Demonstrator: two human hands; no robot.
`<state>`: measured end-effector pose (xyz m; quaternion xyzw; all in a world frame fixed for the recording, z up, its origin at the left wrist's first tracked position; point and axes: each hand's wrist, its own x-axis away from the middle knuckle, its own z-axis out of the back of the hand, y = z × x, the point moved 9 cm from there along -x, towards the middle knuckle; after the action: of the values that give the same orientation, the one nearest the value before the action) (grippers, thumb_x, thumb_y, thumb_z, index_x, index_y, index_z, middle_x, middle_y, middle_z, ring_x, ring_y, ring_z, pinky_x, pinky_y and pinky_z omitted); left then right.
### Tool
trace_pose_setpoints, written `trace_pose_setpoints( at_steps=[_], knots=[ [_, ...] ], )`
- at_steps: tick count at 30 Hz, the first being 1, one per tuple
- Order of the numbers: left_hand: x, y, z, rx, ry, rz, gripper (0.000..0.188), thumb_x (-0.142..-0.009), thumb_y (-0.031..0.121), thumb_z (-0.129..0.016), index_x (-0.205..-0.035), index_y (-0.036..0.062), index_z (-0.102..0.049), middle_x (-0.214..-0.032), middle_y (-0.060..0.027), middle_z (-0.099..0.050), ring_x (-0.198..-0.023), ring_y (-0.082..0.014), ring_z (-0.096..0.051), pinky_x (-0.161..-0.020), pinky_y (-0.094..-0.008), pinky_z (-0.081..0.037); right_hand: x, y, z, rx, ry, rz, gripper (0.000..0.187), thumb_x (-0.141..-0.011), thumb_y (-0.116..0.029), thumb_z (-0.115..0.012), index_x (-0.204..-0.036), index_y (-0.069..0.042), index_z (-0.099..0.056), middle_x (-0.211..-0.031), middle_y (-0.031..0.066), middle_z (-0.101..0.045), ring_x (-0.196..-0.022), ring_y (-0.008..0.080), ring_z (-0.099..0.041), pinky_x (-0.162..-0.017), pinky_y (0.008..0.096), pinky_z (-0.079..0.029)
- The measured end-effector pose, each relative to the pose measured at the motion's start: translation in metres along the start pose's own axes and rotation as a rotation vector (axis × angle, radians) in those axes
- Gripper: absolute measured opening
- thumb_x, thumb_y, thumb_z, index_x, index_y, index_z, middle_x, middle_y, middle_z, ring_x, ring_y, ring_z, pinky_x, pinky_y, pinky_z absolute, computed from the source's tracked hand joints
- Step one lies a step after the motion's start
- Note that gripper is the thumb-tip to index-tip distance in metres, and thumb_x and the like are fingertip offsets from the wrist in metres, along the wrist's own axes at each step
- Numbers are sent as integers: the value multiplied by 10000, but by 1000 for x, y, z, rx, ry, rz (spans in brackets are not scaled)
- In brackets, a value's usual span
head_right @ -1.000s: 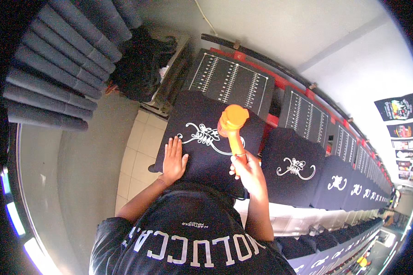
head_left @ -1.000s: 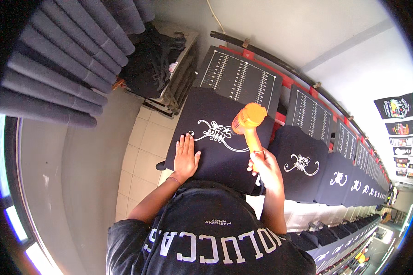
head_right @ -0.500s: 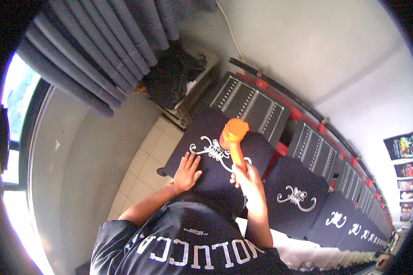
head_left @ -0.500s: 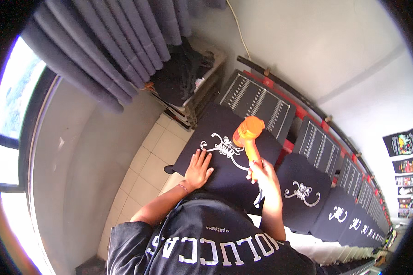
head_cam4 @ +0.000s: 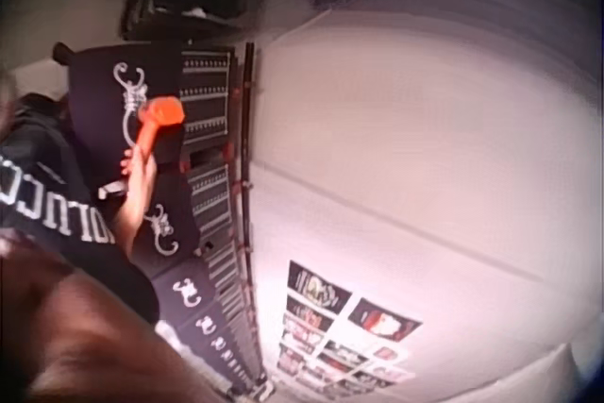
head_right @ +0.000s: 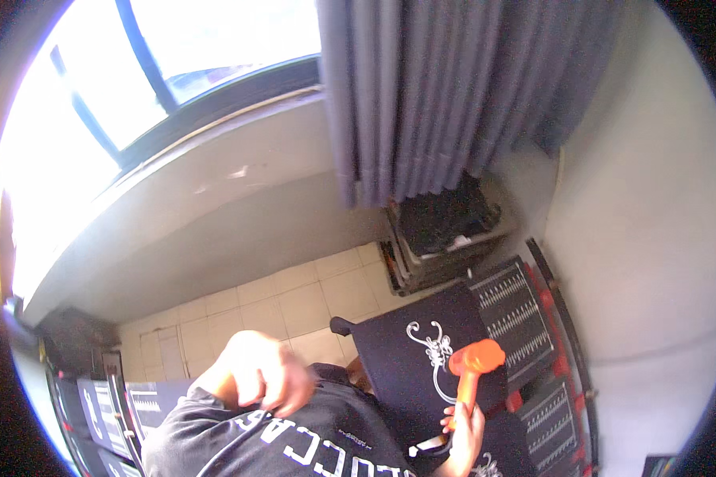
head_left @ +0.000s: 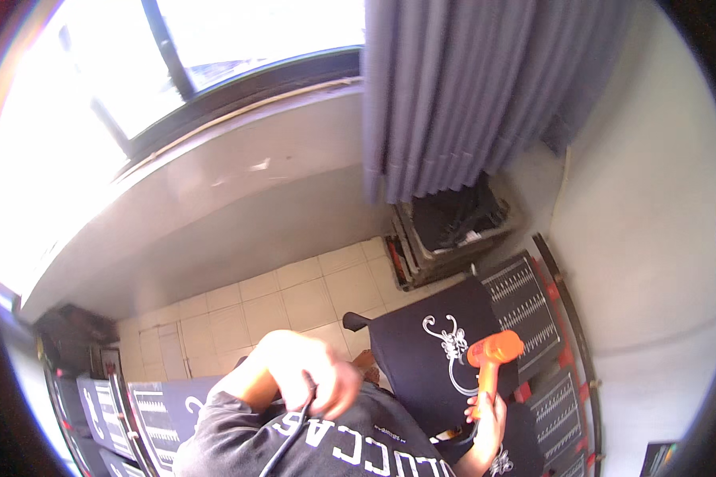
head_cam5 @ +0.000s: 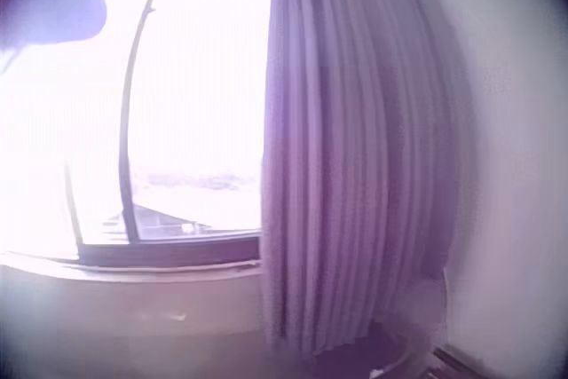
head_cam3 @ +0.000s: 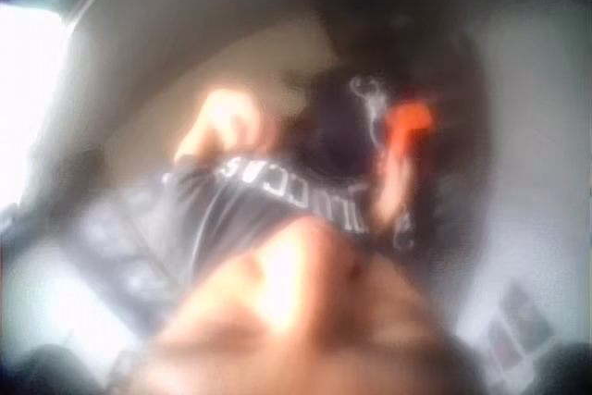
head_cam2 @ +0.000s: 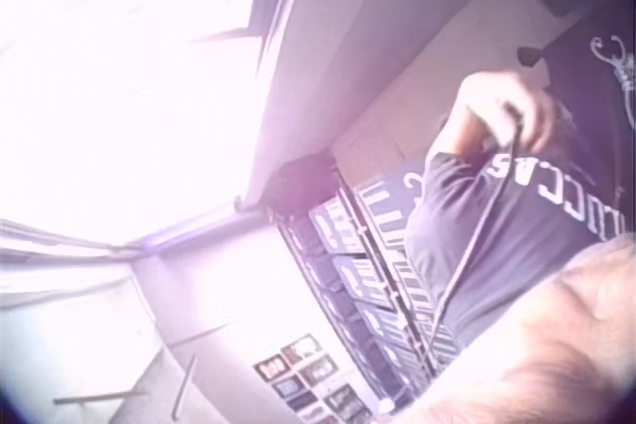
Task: The person uses a heat gun to dry the printed ink on a series of black t-shirts mounted on boards.
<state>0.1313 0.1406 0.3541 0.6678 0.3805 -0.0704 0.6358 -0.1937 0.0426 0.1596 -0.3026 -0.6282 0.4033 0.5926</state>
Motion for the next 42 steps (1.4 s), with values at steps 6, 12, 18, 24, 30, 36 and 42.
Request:
trace_pose_setpoints(
  at_steps=[6,12,18,24,30,36,42],
  knots=[
    [16,70,-79,-370,124,55,305,-980,314,-602,-942,12,-625,-909,-128,-604,-827,-319,-569,-731,-440,-441,-36,-7,-92,-247,-358,25,275,-914,-65,-573,-1159,46,-515,-994,148,-615,-660,174,-610,-571,326,-538],
    [78,121,-89,-708,234,-88,235,-1014,227,-535,-948,19,-621,-943,-114,-621,-818,-305,-568,-736,-418,-447,-35,-15,-277,-226,-927,-213,265,-796,-74,-689,-1002,15,-549,-790,82,-550,-617,159,-566,-576,321,-478],
    [217,180,-128,-939,859,-334,192,-962,127,-592,-939,-64,-601,-820,-202,-638,-716,-333,-614,-675,-477,-500,30,-16,-478,171,-1416,-253,360,-842,-118,-686,-1139,-11,-513,-846,34,-546,-666,118,-552,-624,273,-465],
    [360,174,-193,-1147,1857,-798,173,-970,195,-598,-990,42,-520,-695,-84,-564,-597,-226,-586,-677,-454,-539,111,6,-635,463,-1788,-316,654,-976,-290,-607,-1503,-31,-320,-909,15,-542,-760,92,-554,-683,246,-477],
    [463,121,-244,-1384,2892,-997,210,-1030,228,-352,-1042,51,-462,-740,-69,-509,-708,-153,-506,-794,-351,-462,184,21,-733,612,-2105,245,669,-865,-186,-675,-1444,-37,-375,-1228,112,-583,-1047,202,-606,-881,346,-497],
    [523,81,-256,-1124,3407,-585,206,-982,137,-368,-936,54,-550,-973,-57,-601,-818,-125,-504,-723,-275,-370,211,43,-794,662,-2281,445,575,-829,-157,-676,-1357,-54,-472,-1079,140,-653,-954,245,-654,-840,364,-501],
    [615,98,-249,-818,3234,-901,169,-1007,160,-385,-1017,62,-523,-983,-81,-605,-733,-109,-566,-631,-242,-437,228,62,-865,699,-2439,502,563,-854,-124,-657,-1380,-55,-468,-1151,106,-637,-1011,188,-627,-901,338,-490]
  ],
)
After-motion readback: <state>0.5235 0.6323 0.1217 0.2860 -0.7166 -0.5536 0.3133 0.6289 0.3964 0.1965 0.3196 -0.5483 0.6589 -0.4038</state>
